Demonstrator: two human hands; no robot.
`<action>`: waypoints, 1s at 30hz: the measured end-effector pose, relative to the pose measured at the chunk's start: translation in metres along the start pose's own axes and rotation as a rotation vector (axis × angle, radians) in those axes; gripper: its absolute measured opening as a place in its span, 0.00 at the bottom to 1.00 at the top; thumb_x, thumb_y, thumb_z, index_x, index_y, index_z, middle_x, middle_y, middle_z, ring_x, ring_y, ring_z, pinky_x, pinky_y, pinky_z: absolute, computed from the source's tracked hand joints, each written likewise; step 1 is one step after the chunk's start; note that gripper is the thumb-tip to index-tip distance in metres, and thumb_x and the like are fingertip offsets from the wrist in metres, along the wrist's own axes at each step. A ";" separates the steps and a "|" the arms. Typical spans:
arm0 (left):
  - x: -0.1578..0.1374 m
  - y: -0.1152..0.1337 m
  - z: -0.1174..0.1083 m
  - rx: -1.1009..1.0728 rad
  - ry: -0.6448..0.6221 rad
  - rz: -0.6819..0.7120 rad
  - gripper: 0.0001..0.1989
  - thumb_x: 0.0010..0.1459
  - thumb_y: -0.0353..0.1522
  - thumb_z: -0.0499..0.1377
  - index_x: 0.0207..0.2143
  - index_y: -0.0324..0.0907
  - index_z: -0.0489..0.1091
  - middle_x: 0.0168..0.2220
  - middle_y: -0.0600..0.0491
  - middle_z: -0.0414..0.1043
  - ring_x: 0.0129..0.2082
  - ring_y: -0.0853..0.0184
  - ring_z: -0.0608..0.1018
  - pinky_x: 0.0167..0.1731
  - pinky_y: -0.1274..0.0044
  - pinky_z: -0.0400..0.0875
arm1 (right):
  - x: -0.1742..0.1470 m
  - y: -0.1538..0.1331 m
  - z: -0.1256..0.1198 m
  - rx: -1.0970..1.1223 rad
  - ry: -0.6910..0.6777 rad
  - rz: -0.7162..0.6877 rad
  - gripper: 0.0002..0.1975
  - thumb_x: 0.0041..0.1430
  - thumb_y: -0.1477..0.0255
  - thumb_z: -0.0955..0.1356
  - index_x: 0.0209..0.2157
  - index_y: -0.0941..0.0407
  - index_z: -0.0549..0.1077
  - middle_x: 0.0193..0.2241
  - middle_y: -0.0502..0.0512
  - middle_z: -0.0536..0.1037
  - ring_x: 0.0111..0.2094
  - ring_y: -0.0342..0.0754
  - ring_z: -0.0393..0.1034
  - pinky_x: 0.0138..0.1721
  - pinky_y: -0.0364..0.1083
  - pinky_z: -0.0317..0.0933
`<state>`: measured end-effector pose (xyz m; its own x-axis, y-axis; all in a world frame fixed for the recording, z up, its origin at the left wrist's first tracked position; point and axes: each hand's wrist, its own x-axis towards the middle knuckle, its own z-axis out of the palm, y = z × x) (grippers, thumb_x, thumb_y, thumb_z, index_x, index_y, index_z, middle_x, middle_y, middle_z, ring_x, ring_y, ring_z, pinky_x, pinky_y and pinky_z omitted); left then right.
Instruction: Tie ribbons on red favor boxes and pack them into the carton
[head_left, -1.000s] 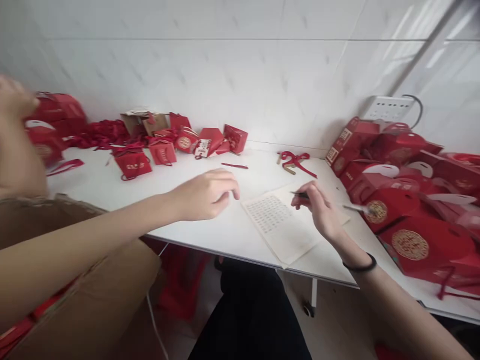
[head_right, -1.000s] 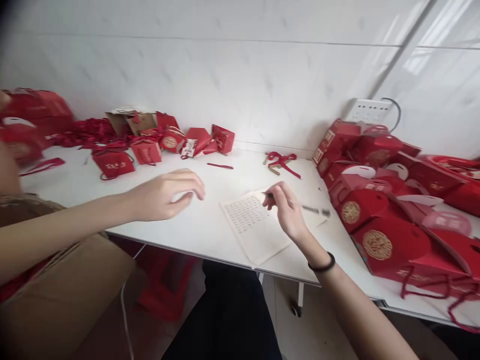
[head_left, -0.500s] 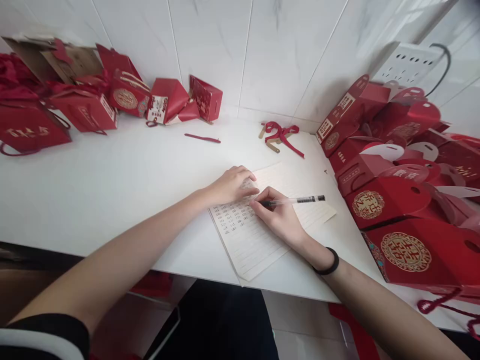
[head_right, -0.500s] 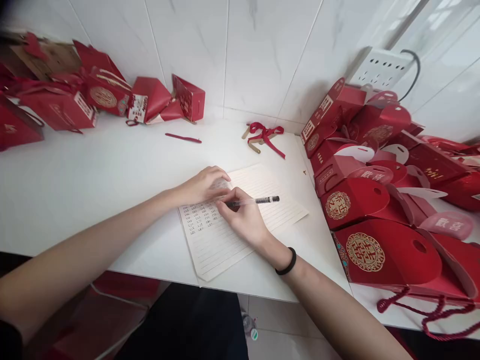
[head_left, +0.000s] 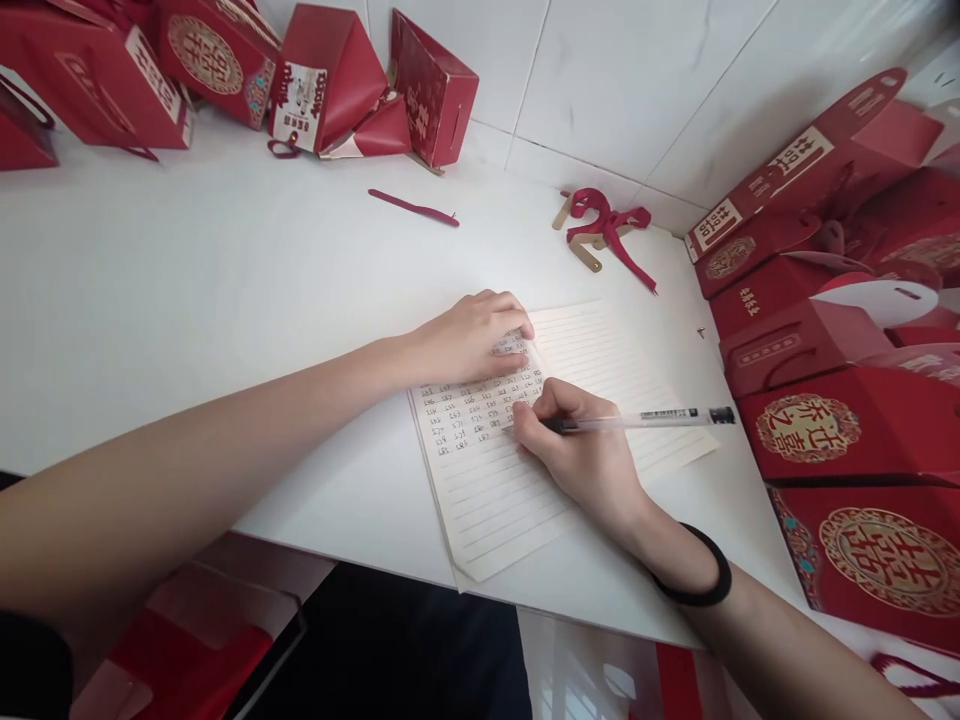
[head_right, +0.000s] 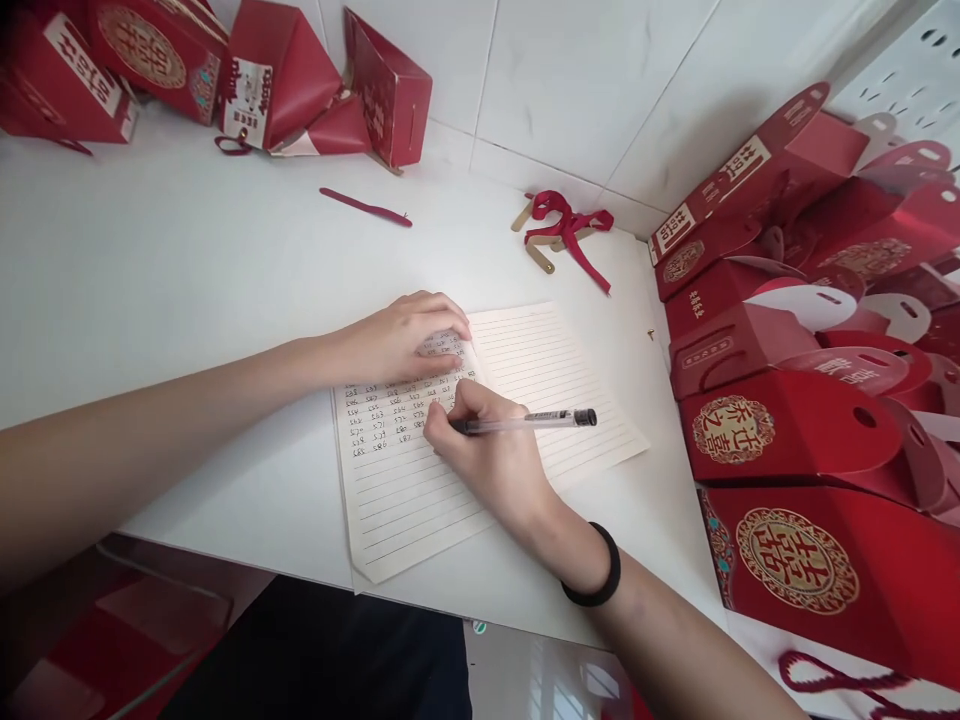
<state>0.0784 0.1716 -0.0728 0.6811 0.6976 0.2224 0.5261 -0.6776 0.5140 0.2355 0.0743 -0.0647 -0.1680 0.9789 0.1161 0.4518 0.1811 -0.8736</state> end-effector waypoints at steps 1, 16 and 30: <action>0.000 0.000 0.000 -0.001 -0.001 -0.001 0.13 0.56 0.36 0.55 0.42 0.41 0.68 0.47 0.50 0.67 0.49 0.62 0.67 0.51 0.68 0.59 | 0.000 0.000 0.000 -0.015 0.001 -0.002 0.15 0.52 0.70 0.65 0.18 0.56 0.54 0.14 0.44 0.59 0.17 0.39 0.50 0.18 0.40 0.46; 0.000 0.001 0.001 -0.023 0.000 -0.015 0.11 0.55 0.36 0.55 0.40 0.44 0.68 0.46 0.52 0.66 0.49 0.61 0.67 0.50 0.68 0.58 | 0.000 0.000 -0.001 -0.066 0.023 0.039 0.16 0.52 0.69 0.64 0.16 0.55 0.54 0.13 0.45 0.58 0.17 0.40 0.51 0.18 0.41 0.46; -0.001 0.003 0.000 -0.023 -0.010 -0.028 0.11 0.56 0.36 0.55 0.41 0.43 0.68 0.47 0.52 0.66 0.49 0.60 0.67 0.50 0.68 0.58 | -0.001 0.002 -0.001 -0.097 0.040 0.011 0.16 0.52 0.71 0.64 0.16 0.55 0.53 0.13 0.45 0.55 0.17 0.40 0.48 0.18 0.41 0.44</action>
<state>0.0794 0.1690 -0.0713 0.6712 0.7140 0.1991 0.5336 -0.6518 0.5389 0.2373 0.0732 -0.0661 -0.1287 0.9835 0.1269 0.5360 0.1767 -0.8255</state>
